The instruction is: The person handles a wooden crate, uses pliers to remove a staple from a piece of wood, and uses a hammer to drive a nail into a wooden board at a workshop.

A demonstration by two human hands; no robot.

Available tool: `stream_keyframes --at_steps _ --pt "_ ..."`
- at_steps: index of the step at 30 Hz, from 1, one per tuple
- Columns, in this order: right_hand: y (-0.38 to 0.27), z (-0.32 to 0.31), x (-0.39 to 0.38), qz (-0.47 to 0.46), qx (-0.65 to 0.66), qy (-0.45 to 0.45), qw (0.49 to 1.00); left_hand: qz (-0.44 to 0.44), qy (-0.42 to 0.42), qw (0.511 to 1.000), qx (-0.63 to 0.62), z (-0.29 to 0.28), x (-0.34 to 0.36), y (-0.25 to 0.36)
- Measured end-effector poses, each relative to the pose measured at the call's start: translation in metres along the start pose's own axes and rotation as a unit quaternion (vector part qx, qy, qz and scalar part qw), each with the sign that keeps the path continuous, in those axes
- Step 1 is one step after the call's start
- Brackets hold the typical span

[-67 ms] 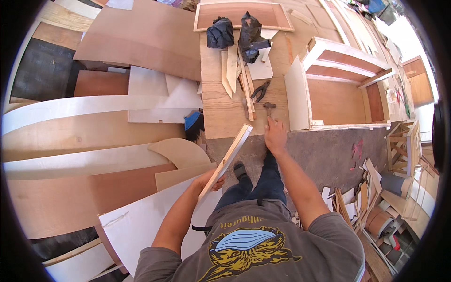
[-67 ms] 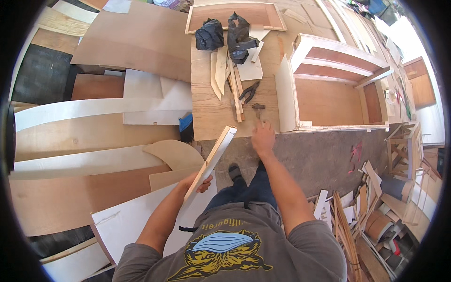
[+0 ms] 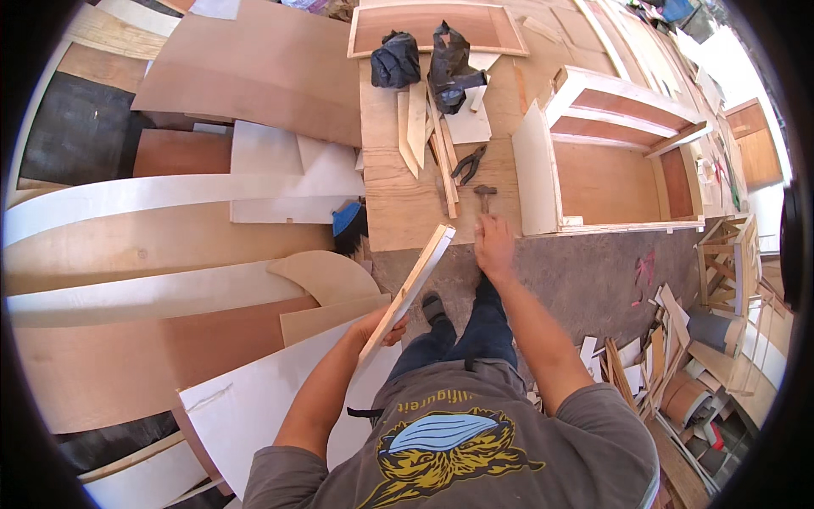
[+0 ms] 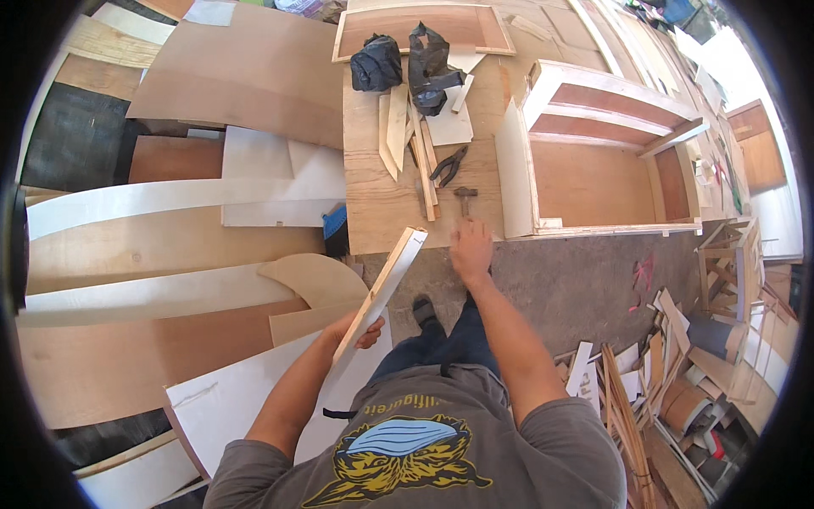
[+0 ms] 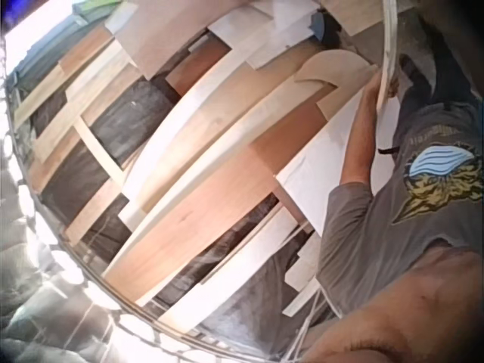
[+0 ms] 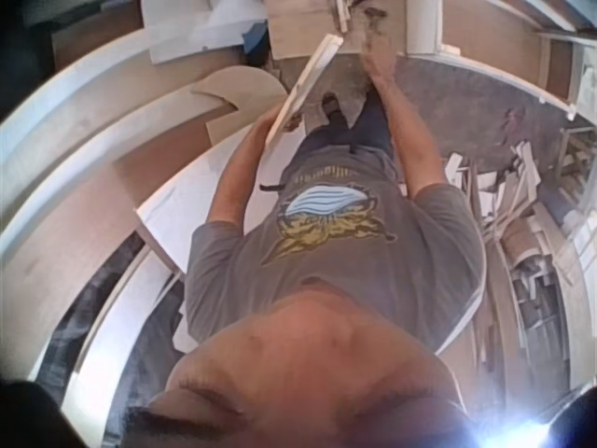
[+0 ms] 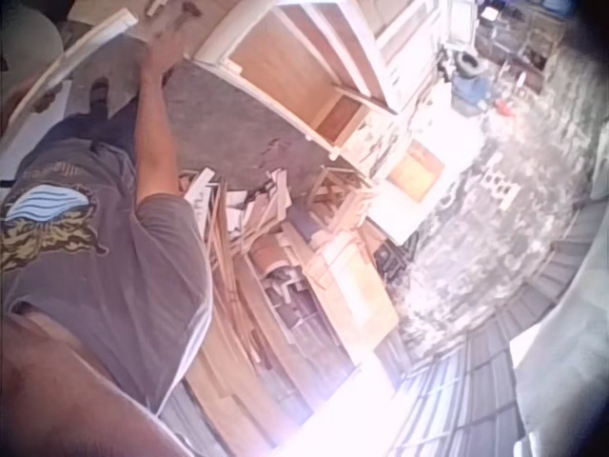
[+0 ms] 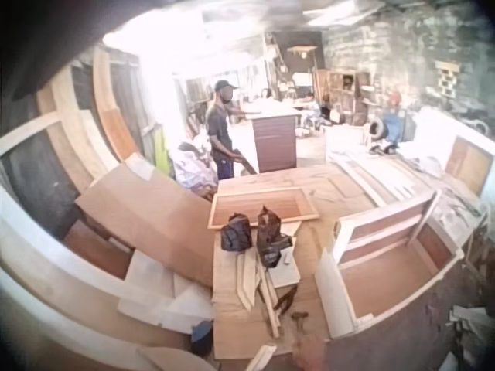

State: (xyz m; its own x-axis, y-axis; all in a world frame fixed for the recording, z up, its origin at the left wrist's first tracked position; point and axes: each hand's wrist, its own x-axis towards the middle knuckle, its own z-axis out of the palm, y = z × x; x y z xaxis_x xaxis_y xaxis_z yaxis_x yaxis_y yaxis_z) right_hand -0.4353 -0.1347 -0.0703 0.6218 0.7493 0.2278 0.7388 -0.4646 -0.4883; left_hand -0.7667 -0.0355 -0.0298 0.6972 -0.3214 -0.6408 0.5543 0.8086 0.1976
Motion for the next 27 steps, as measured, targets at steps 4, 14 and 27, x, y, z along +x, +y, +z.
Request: stream_keyframes --at_steps 4,14,27 --pt "-0.039 0.006 -0.026 0.222 0.579 -0.141 0.772 0.02 -0.115 0.992 -0.047 -0.004 0.012 -0.007" --pt "-0.113 -0.01 -0.034 0.305 0.615 -0.195 0.701 0.115 0.132 0.984 0.038 0.047 0.001 0.023" --pt "-0.057 0.014 0.054 0.327 0.405 -0.304 0.798 0.148 0.386 0.868 0.274 0.009 0.007 0.047"
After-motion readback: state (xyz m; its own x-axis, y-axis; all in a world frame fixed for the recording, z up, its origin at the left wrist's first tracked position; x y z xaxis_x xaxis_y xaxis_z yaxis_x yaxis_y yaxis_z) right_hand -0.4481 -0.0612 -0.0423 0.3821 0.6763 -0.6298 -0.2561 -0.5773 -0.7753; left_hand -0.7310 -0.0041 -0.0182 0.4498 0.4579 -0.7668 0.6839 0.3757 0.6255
